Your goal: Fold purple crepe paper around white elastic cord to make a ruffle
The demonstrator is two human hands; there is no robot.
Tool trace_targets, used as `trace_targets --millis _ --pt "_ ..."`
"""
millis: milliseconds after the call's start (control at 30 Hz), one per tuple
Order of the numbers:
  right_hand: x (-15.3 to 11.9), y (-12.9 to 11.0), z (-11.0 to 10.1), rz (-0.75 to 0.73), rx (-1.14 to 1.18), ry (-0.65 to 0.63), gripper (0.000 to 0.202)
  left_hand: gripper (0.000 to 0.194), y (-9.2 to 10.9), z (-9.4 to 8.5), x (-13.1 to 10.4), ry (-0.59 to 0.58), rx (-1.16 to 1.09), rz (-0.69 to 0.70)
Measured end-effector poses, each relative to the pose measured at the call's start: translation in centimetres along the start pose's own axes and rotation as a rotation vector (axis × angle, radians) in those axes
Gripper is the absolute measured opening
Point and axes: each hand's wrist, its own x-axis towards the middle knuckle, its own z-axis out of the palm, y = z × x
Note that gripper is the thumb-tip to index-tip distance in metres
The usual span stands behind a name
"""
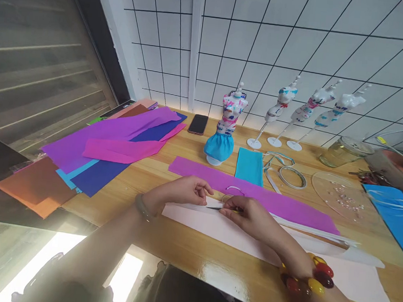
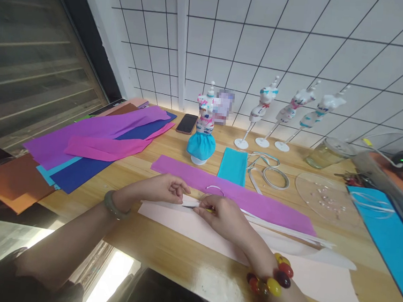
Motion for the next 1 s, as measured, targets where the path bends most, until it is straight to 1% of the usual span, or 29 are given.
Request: trace_targets --millis 100,300,400,567,700,900,1000 --pt "0.0 0.1 0.1 -0.005 0.008 0.007 0.023 0.032 -0.2 -0.1 0.0 -0.002 0.017 0.012" --pt "0.0 0.1 0.1 -0.002 0.005 0.007 0.022 0.039 -0.6 -0.5 -0.5 -0.035 0.037 0.016" --pt "0.0 0.1 0.1 -0.006 -0.008 0.004 0.022 0.038 -0.7 -0.8 -0.9 -0.034 0.056 0.001" --pt "-0.1 -0.3 -0.1 0.005 -0.012 -0.008 0.024 0.038 -0.5 -1.0 -1.1 -0.024 0.069 -0.004" --pt "-0.3 -0.6 -0.4 0.017 -0.011 -0.022 0.024 0.038 -0.3 -1.0 -0.9 -0.021 0.065 -0.035" --pt "-0.6 -0.8 -0.9 0.073 -0.095 -0.008 0.026 0.038 -0.1 -0.9 -0.8 -0.012 0.067 -0.040" --pt "-0.4 -0.9 -0.6 0.060 -0.112 -0.005 0.026 0.038 0.0 -0.9 -0.9 -0.023 0.055 -0.032"
